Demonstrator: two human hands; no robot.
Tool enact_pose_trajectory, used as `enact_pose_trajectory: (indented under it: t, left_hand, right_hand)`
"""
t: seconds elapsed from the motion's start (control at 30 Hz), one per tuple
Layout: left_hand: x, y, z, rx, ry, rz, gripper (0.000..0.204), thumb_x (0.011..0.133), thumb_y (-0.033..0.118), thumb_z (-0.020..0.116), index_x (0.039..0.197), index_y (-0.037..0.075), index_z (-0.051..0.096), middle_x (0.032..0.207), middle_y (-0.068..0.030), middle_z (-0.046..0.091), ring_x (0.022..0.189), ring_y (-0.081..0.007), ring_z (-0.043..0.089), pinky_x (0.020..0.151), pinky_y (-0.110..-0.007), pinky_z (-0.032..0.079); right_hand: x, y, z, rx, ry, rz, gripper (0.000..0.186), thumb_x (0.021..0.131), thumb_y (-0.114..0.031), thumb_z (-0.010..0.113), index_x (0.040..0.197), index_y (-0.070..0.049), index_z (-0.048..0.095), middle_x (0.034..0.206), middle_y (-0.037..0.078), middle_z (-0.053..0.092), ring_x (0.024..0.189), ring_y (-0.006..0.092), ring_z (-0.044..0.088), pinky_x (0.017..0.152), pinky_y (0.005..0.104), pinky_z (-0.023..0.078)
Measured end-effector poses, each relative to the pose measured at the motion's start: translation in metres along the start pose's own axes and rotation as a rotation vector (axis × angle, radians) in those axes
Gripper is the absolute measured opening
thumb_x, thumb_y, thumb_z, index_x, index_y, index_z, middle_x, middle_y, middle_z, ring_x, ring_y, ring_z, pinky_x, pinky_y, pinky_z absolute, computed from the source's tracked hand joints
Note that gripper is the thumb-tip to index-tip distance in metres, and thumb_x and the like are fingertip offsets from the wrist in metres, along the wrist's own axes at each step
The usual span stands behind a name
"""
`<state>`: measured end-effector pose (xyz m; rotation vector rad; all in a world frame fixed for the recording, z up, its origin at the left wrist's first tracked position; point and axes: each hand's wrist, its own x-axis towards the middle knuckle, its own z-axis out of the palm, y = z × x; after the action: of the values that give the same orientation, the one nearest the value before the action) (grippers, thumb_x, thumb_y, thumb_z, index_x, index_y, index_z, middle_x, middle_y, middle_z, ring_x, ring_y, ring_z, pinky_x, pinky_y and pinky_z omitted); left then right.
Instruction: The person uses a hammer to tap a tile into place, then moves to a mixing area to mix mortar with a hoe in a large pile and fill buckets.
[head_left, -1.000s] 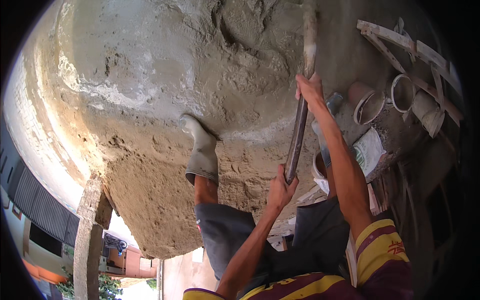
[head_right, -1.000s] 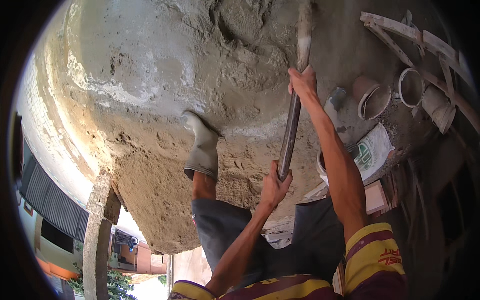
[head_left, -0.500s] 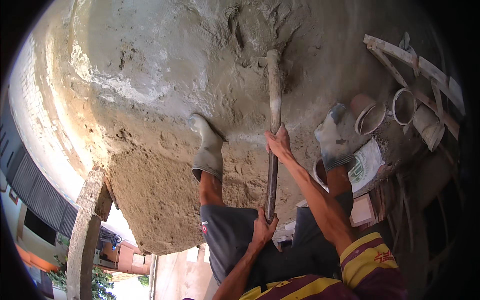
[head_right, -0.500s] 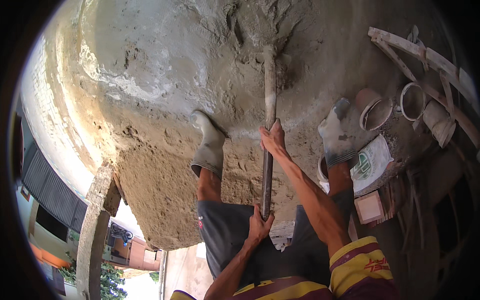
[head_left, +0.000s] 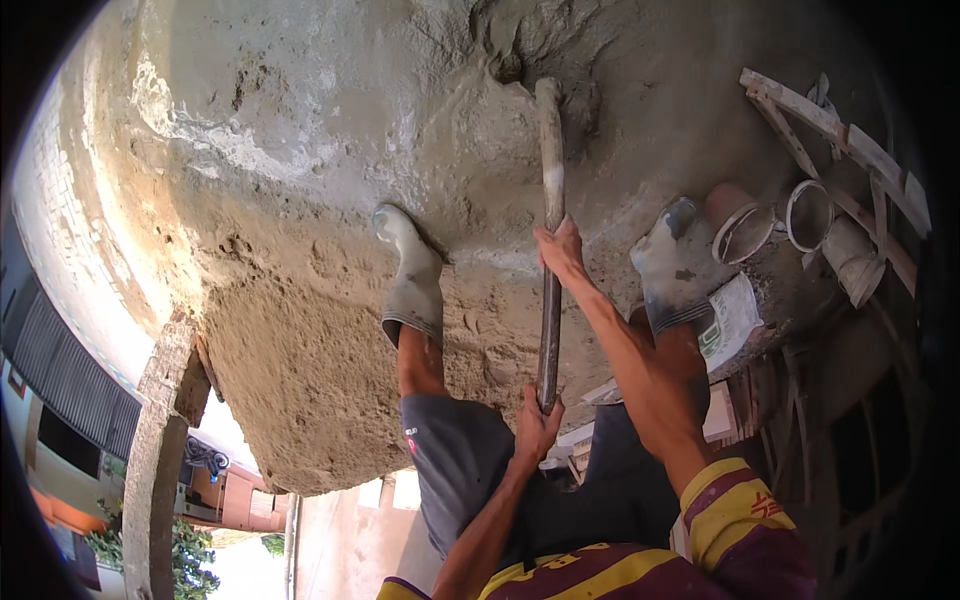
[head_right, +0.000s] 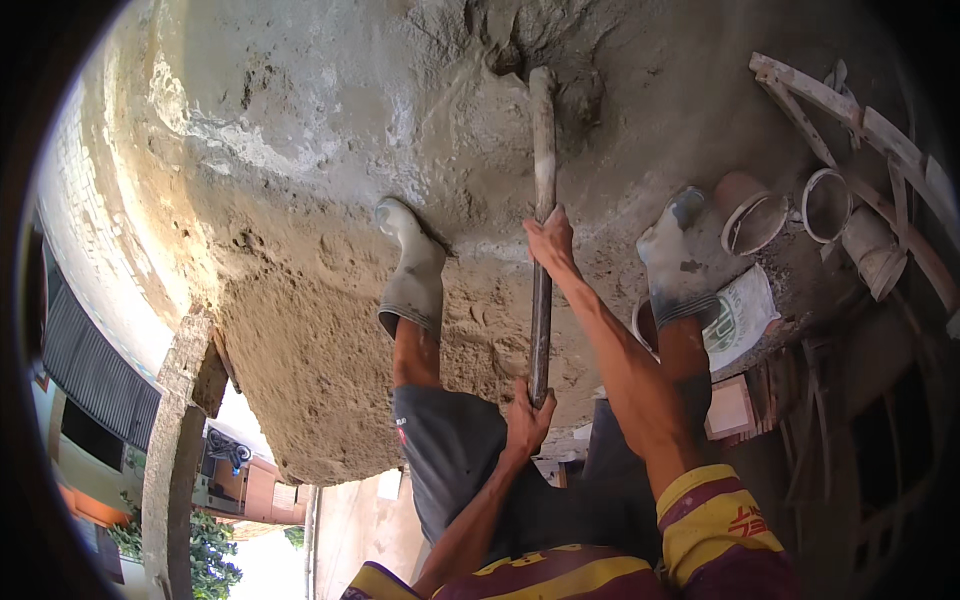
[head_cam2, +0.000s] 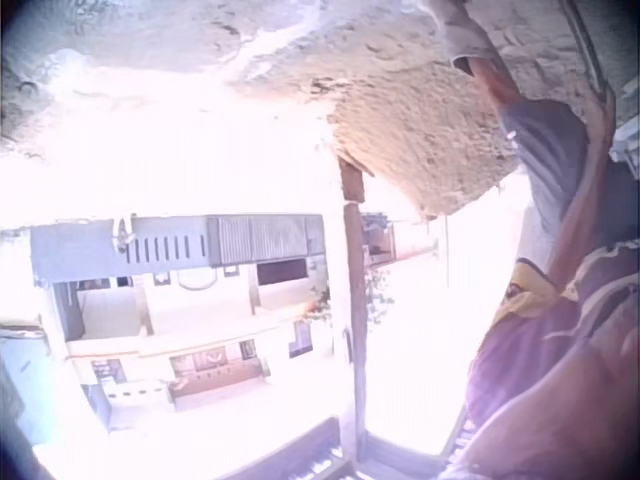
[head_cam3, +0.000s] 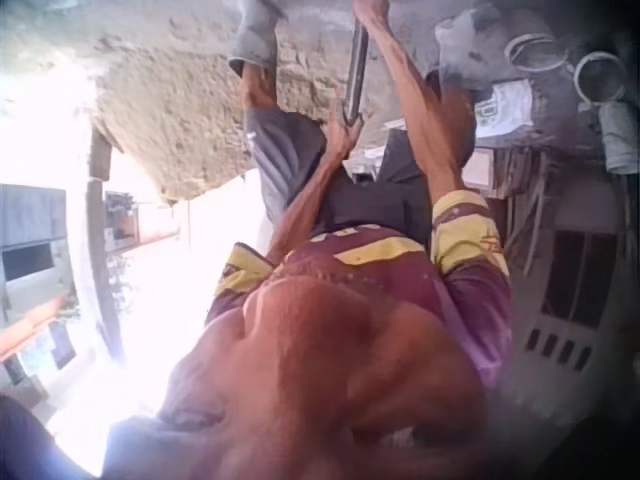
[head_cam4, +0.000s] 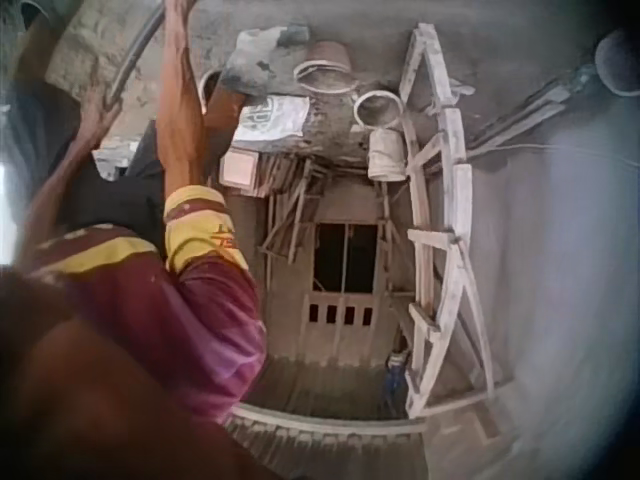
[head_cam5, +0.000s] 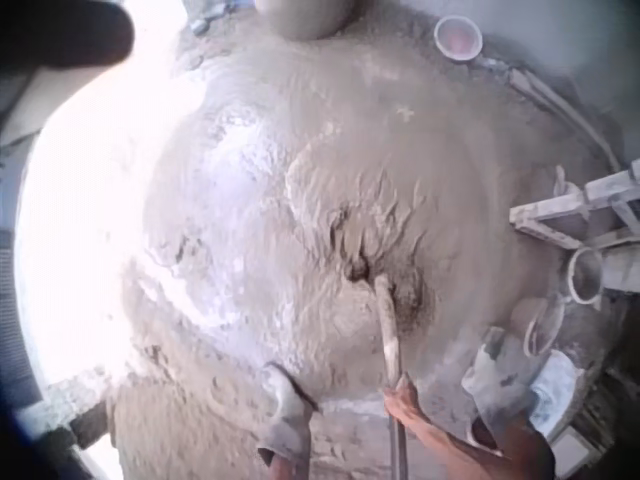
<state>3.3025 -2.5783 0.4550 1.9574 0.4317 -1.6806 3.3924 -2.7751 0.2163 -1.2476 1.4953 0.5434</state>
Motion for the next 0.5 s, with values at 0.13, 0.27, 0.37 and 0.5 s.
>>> enact_pose_trajectory:
  t: [0.13,0.27,0.37,0.5]
  left_hand:
    - [-0.047,-0.024,0.015,-0.026,-0.049,0.052,0.047,0.094,0.024,0.069,0.130,0.005,0.046,0.084,-0.0292,0.068,0.077,-0.0502,0.069,0.067,-0.055,0.052]
    - [0.062,0.057,0.000,0.081,-0.011,0.229,0.048,0.093,0.022,0.069,0.132,0.007,0.046,0.086,-0.0323,0.068,0.082,-0.0540,0.066,0.068,-0.059,0.052]
    - [0.119,0.117,-0.013,0.108,-0.038,0.360,0.047,0.093,0.021,0.069,0.131,0.005,0.046,0.084,-0.0322,0.068,0.080,-0.0536,0.066,0.066,-0.059,0.050]
    - [0.041,0.045,-0.011,0.054,-0.002,0.059,0.042,0.094,0.022,0.069,0.125,0.002,0.048,0.080,-0.0294,0.067,0.076,-0.0514,0.067,0.065,-0.057,0.051]
  right_hand:
    - [-0.041,-0.002,-0.036,0.172,-0.043,-0.007,0.034,0.091,-0.010,0.067,0.115,0.003,0.047,0.067,0.008,0.055,0.044,0.0205,0.059,0.037,0.0372,0.044]
    - [0.049,-0.072,-0.079,0.336,0.095,-0.120,0.022,0.092,-0.011,0.068,0.079,0.000,0.054,0.062,0.006,0.053,0.042,0.0179,0.053,0.039,0.0354,0.043]
    - [0.143,-0.098,-0.119,0.391,0.239,-0.170,0.031,0.093,-0.017,0.070,0.072,0.000,0.055,0.060,0.007,0.055,0.045,0.0181,0.054,0.042,0.0354,0.044]
    - [0.067,-0.002,-0.020,0.188,0.025,0.007,0.022,0.088,-0.012,0.069,0.080,0.003,0.055,0.060,0.010,0.057,0.044,0.0219,0.058,0.041,0.0385,0.045]
